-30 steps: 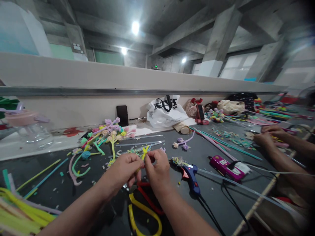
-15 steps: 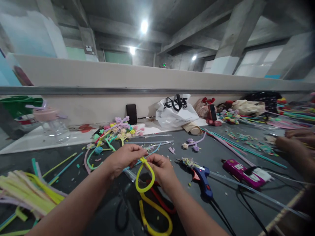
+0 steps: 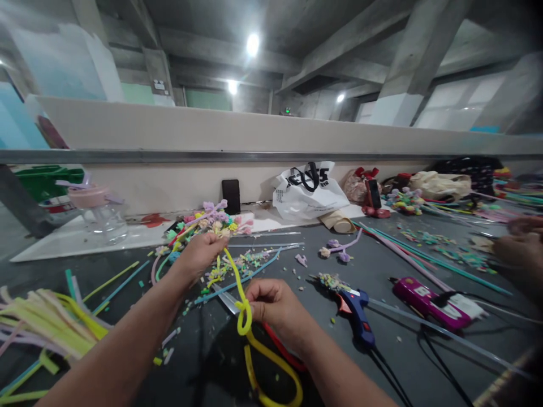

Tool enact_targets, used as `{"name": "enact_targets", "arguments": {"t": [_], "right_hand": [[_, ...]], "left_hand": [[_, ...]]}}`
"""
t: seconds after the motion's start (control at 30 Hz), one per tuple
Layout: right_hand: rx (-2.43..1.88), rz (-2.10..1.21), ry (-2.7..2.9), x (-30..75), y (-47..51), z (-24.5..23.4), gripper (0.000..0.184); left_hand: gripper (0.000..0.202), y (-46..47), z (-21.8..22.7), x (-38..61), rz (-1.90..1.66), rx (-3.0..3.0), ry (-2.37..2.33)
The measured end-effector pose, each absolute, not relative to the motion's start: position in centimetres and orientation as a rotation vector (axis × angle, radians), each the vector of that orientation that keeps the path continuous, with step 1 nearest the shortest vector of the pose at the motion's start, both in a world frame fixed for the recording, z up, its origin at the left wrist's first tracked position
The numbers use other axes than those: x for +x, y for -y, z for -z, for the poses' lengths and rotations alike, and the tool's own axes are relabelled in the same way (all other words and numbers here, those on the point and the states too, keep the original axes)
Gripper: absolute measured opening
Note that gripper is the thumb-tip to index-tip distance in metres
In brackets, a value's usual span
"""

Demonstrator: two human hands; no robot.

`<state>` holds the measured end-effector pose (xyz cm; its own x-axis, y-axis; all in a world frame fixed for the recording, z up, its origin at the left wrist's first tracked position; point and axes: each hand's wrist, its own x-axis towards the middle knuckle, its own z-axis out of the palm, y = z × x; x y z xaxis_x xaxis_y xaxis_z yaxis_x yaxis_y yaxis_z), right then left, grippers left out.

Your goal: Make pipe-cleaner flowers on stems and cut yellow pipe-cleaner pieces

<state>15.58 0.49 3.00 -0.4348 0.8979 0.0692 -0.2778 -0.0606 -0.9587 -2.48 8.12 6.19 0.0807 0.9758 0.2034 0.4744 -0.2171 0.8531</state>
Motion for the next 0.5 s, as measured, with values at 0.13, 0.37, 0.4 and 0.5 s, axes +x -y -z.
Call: {"name": "enact_targets", "arguments": {"t": [0.13,0.37,0.4,0.5], "right_hand": [[-0.685,-1.719,1.295,15.7,-0.4,-2.7,0.019],[-0.544,-1.794,1.290,16.1,-0.9,-2.0,0.016],[-0.530,-1.799,1.241,16.0,-1.0,-2.0,0.016],[-0.520,-1.778,1.082,16.0,-1.2,-2.5,0.017]], "left_hand": [[0.038,-9.4,-6.0,-4.1,-1.137,1.854,-1.733],[0.035,-9.5,-6.5,-5.3,-1.346,1.826,-1.901],[0.034,-9.4,-6.7,-5.4,-1.421,1.761,-1.870],[0.028,-8.9,-7.2,-4.6,-1.625,1.336,-1.505]]}}
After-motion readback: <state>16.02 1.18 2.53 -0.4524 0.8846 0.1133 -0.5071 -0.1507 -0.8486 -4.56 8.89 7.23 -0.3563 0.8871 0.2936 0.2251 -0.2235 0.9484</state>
